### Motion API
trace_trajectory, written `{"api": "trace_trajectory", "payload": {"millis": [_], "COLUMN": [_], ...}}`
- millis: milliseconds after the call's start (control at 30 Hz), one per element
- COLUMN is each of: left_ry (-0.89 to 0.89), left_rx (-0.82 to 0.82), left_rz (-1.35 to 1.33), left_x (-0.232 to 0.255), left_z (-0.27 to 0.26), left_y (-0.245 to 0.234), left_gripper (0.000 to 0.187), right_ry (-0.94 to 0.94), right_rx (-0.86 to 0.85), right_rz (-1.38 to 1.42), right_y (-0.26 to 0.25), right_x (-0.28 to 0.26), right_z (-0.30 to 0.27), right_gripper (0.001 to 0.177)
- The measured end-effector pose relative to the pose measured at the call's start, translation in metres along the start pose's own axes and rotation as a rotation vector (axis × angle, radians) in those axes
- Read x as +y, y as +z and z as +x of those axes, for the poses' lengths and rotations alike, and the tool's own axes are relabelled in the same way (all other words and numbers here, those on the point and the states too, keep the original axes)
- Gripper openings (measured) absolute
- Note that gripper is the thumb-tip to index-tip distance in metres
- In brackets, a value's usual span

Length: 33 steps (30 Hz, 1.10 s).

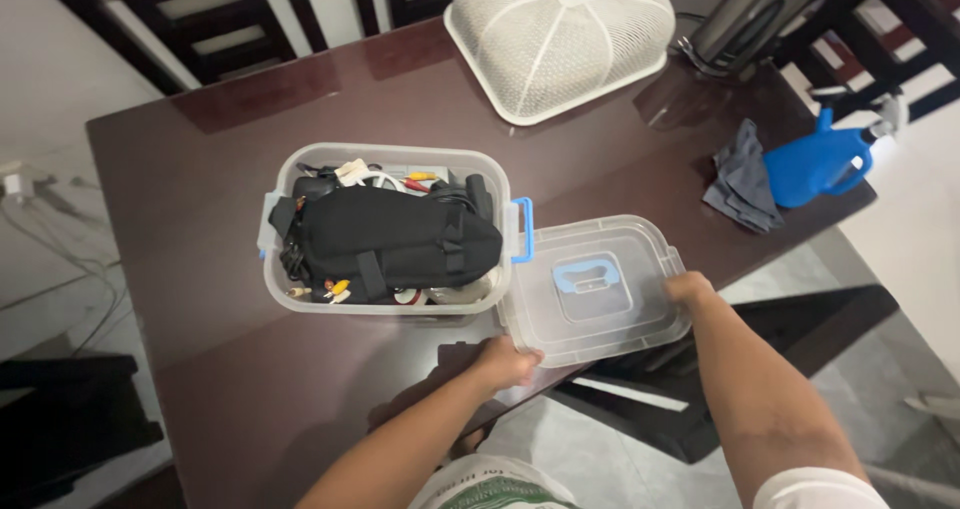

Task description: The person opens a plastic storage container and removes various electronic accessories and small devices, placing them on the table. Items include a pouch, cables, a small camera, and other miscellaneous electronics.

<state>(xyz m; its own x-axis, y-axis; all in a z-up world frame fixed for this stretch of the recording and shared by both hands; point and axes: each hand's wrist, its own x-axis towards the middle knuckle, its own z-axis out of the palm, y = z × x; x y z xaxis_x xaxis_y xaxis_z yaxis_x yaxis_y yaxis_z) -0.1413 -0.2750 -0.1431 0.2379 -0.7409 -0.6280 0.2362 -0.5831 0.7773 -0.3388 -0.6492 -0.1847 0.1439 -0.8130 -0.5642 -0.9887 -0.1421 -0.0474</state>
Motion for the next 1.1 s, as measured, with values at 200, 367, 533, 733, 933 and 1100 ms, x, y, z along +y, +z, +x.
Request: {"api": "trace_trajectory", "payload": {"millis": [200,367,533,733,933,1100], "left_ry": [0.054,0.282,0.238,0.312,0.141,0.154], "left_rx": [0.143,0.102,0.155,0.325,0.453,0.630], "left_rz": [0.289,0.358,0.311,0.159,-0.322,-0.525], "left_x": [0.010,-0.002,-0.016,-0.065,-0.111,-0.048], "left_z": [-0.005,-0.009,-0.020,-0.052,-0.091,-0.147], "left_y": [-0.005,-0.016,-0.036,-0.126,-0.243,-0.295], "left_gripper": [0.063,0.047,0.043,0.035,0.029,0.036], "right_ry": [-0.025,-0.043,-0.078,-0.380,-0.428,-0.407], "right_rx": [-0.064,-0.074,0.010,0.339,0.087,0.234], "right_rz": [0.057,0.065,0.010,0.216,0.770,0.665], "right_y": [0.008,0.013,0.001,-0.053,-0.040,0.001], "right_x": [-0.012,-0.022,-0.042,-0.138,-0.242,-0.263], "right_z": [0.001,0.002,-0.007,-0.111,-0.288,-0.343], "right_gripper": [0.044,0.048,0.051,0.074,0.070,0.058]}}
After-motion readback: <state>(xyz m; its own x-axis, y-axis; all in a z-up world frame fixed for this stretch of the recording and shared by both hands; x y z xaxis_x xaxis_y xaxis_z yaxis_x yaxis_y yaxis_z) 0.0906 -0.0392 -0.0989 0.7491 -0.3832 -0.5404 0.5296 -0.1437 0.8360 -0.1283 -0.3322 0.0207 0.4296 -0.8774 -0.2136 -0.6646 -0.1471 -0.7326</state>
